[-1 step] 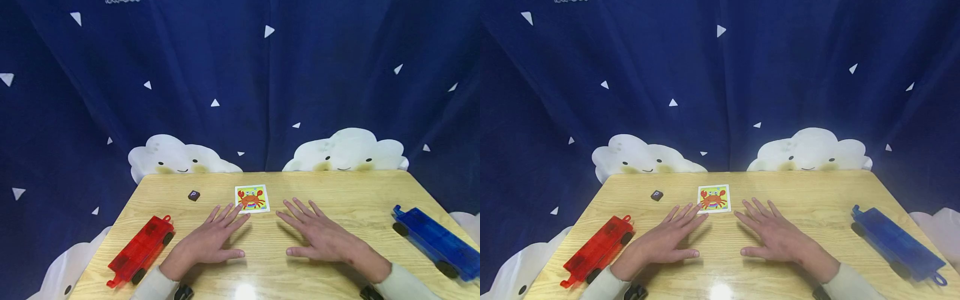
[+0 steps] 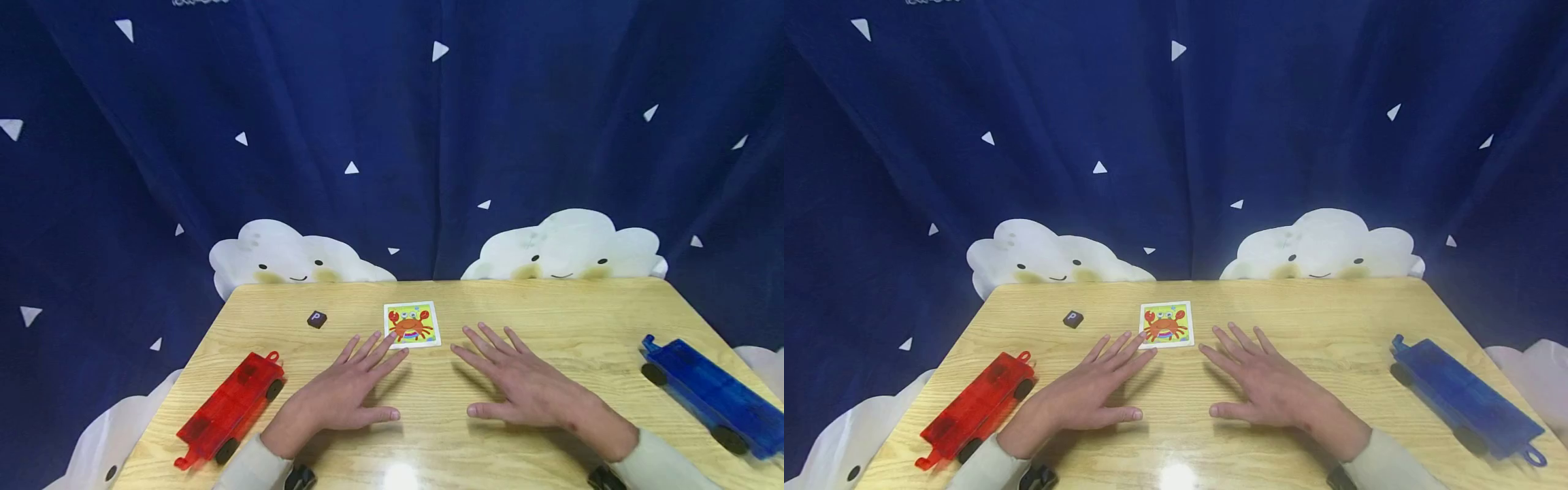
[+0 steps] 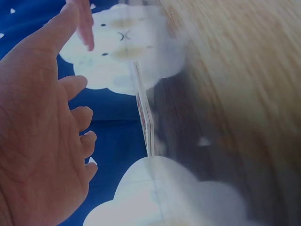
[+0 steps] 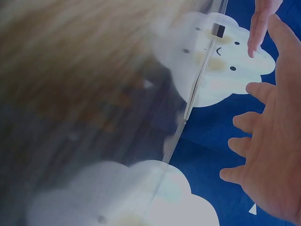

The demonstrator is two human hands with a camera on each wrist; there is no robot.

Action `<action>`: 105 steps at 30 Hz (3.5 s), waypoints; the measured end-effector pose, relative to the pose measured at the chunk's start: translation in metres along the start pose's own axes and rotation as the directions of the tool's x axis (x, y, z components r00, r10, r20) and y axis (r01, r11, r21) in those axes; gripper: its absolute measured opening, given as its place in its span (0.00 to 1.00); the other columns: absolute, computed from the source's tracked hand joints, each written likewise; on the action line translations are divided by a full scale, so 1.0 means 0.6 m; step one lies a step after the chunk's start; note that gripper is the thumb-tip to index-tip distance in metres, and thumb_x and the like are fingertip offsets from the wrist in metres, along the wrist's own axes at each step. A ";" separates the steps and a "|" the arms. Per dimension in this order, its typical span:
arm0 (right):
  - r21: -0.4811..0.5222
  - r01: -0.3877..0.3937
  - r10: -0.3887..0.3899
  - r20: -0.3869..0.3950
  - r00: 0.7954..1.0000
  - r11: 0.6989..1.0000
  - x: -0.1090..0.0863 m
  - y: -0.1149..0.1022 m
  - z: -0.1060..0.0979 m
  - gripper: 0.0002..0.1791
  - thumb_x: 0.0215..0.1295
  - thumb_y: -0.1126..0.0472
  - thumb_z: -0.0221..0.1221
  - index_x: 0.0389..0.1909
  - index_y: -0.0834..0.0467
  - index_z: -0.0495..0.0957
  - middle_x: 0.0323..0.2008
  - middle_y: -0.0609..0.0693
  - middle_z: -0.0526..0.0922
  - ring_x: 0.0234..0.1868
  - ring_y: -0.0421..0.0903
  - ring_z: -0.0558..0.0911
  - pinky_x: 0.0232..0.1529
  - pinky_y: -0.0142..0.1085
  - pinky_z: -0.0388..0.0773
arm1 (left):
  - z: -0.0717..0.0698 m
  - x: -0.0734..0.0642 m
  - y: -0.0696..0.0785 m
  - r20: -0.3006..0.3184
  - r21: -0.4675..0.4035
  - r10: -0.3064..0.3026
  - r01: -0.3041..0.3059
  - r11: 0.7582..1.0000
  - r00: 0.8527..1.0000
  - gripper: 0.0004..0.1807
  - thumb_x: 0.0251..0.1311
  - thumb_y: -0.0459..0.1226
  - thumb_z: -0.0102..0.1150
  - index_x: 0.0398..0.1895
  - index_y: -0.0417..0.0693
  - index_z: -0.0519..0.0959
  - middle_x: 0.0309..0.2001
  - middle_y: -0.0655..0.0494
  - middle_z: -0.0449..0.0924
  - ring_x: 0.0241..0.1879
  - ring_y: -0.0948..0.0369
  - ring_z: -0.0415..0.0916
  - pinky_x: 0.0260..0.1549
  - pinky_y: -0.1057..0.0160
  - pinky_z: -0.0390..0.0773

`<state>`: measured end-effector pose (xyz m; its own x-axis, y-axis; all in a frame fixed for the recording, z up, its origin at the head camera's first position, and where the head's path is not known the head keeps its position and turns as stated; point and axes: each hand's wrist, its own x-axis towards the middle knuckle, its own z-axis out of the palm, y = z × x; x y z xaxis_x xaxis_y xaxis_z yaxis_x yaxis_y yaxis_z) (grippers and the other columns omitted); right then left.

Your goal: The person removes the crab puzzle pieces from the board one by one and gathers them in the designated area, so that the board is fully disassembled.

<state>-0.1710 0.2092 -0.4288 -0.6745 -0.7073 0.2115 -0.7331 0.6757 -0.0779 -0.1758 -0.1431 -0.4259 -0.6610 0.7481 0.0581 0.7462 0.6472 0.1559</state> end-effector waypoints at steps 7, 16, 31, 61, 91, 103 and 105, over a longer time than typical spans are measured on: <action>-0.007 -0.001 0.001 0.003 1.000 1.000 0.004 -0.002 -0.006 0.51 0.65 0.27 0.57 0.83 0.46 0.54 0.81 0.55 0.49 0.79 0.62 0.52 0.72 0.65 0.48 | -0.002 -0.005 -0.001 -0.010 -0.012 -0.004 0.003 1.000 1.000 0.49 0.67 0.69 0.49 0.85 0.59 0.49 0.83 0.52 0.37 0.81 0.49 0.34 0.74 0.41 0.41; -0.015 0.000 0.000 -0.009 1.000 1.000 0.009 -0.001 -0.008 0.52 0.65 0.27 0.59 0.82 0.49 0.55 0.81 0.55 0.50 0.79 0.61 0.52 0.72 0.64 0.49 | -0.004 -0.013 -0.003 -0.009 -0.013 -0.019 0.019 1.000 1.000 0.49 0.68 0.70 0.46 0.85 0.58 0.50 0.83 0.52 0.36 0.81 0.49 0.34 0.75 0.42 0.42; 0.157 -0.047 0.045 0.018 0.999 0.986 0.082 0.042 0.005 0.40 0.79 0.42 0.52 0.80 0.61 0.56 0.79 0.61 0.56 0.78 0.63 0.55 0.70 0.66 0.55 | 0.008 0.015 -0.027 0.029 -0.111 -0.114 0.116 0.987 0.993 0.50 0.70 0.69 0.46 0.82 0.43 0.56 0.82 0.42 0.45 0.79 0.44 0.43 0.73 0.38 0.45; 0.237 -0.233 0.178 0.234 0.956 0.943 0.209 0.110 0.049 0.28 0.79 0.61 0.44 0.76 0.63 0.65 0.72 0.61 0.69 0.72 0.60 0.68 0.70 0.54 0.63 | 0.018 0.055 -0.032 0.176 -0.168 -0.186 0.215 0.962 0.967 0.48 0.71 0.66 0.48 0.81 0.44 0.58 0.82 0.46 0.46 0.79 0.50 0.46 0.75 0.49 0.48; 0.206 -0.180 0.127 0.245 0.961 0.962 0.173 0.077 0.030 0.24 0.78 0.60 0.48 0.71 0.61 0.74 0.70 0.61 0.73 0.70 0.60 0.72 0.69 0.56 0.64 | 0.016 0.025 0.006 0.179 -0.116 -0.179 0.202 0.973 0.967 0.50 0.69 0.67 0.51 0.80 0.41 0.59 0.81 0.43 0.51 0.77 0.47 0.54 0.72 0.48 0.58; 0.248 -0.136 0.072 0.251 0.965 0.959 0.120 0.051 0.021 0.23 0.78 0.61 0.50 0.69 0.62 0.75 0.70 0.60 0.73 0.70 0.61 0.71 0.68 0.57 0.66 | 0.014 -0.006 0.047 0.174 -0.049 -0.114 0.124 0.991 0.978 0.50 0.68 0.69 0.48 0.78 0.40 0.63 0.79 0.42 0.55 0.75 0.50 0.59 0.70 0.52 0.63; 0.249 -0.134 0.068 0.256 0.964 0.959 0.110 0.044 0.018 0.23 0.78 0.61 0.51 0.69 0.62 0.75 0.70 0.60 0.73 0.70 0.61 0.71 0.67 0.57 0.66 | 0.014 -0.015 0.056 0.162 -0.035 -0.093 0.099 0.994 0.982 0.50 0.68 0.69 0.48 0.78 0.40 0.64 0.79 0.42 0.56 0.74 0.50 0.60 0.69 0.52 0.64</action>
<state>-0.2360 0.1784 -0.4273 -0.7226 -0.6894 -0.0509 -0.6349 0.6911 -0.3454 -0.1442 -0.1270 -0.4296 -0.7056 0.6988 -0.1173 0.6736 0.7129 0.1949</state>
